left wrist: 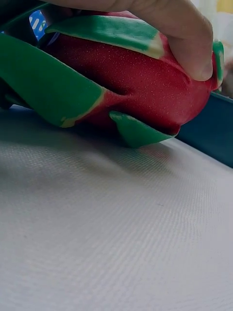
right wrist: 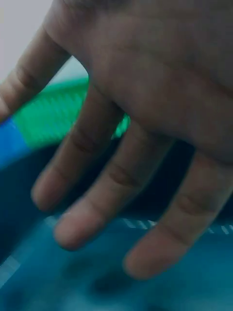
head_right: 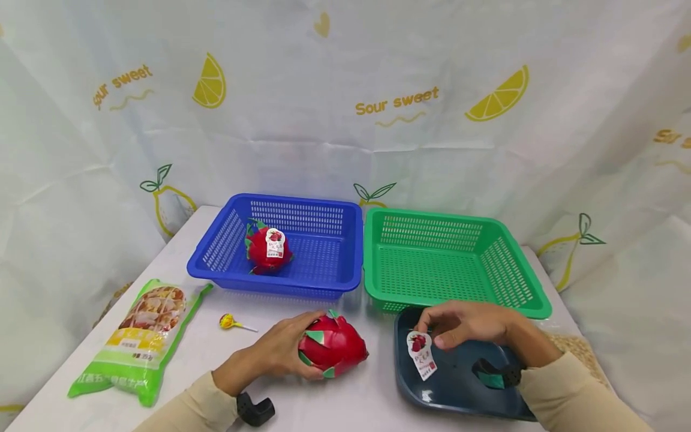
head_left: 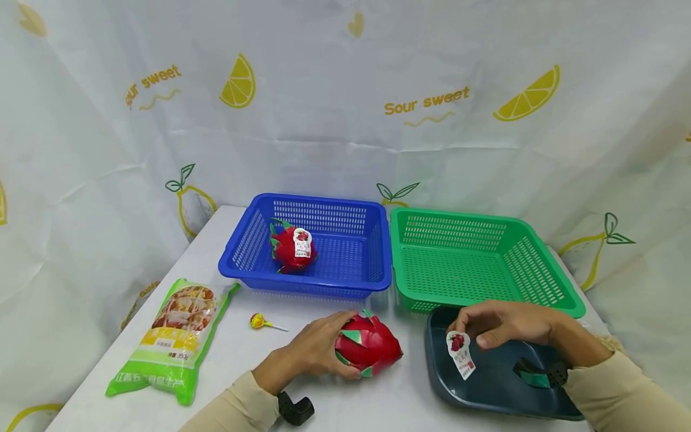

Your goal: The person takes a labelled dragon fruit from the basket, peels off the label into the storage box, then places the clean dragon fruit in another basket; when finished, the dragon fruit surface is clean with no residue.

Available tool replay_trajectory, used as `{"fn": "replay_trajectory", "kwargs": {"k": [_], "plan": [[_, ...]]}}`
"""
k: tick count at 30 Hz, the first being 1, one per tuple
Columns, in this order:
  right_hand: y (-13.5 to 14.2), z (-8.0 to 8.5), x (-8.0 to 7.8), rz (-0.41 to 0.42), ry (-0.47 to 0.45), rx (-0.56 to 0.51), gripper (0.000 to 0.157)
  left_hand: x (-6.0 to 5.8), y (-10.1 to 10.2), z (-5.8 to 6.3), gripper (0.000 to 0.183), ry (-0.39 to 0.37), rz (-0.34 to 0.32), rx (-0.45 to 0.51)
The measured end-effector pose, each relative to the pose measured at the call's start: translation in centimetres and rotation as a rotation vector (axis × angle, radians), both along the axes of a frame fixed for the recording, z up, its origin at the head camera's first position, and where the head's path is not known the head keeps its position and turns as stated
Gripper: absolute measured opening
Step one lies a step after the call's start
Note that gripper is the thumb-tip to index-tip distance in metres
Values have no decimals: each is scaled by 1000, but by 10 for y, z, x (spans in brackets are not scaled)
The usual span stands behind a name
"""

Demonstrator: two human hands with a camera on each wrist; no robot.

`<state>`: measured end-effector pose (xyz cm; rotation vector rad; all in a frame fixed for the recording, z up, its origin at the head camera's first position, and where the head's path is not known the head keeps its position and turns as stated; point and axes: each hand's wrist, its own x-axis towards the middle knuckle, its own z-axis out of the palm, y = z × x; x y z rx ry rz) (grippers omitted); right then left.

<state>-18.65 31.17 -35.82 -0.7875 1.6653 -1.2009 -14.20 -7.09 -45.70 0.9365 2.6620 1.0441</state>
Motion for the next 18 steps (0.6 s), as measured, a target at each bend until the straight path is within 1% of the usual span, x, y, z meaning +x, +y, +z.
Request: {"fn": "replay_trajectory", "kwargs": {"k": [2, 4, 7, 11, 13, 17, 18], "plan": [[8, -10, -1, -8, 23, 92, 23, 0, 0, 0, 97, 4, 3, -4], [12, -20, -1, -25, 68, 180, 25, 1, -1, -1, 97, 7, 4, -2], [13, -33, -1, -43, 133, 271, 28, 1, -1, -1, 97, 10, 2, 3], [8, -43, 0, -53, 201, 353, 35, 0, -1, -1, 97, -6, 2, 10], [5, -45, 1, -47, 262, 393, 38, 0, -1, -1, 97, -15, 3, 11], [1, -47, 4, -31, 360, 426, 43, 1, 0, -2, 97, -15, 4, 3], [1, -48, 5, -35, 377, 432, 47, 1, 0, -2, 97, -13, 4, -1]]}}
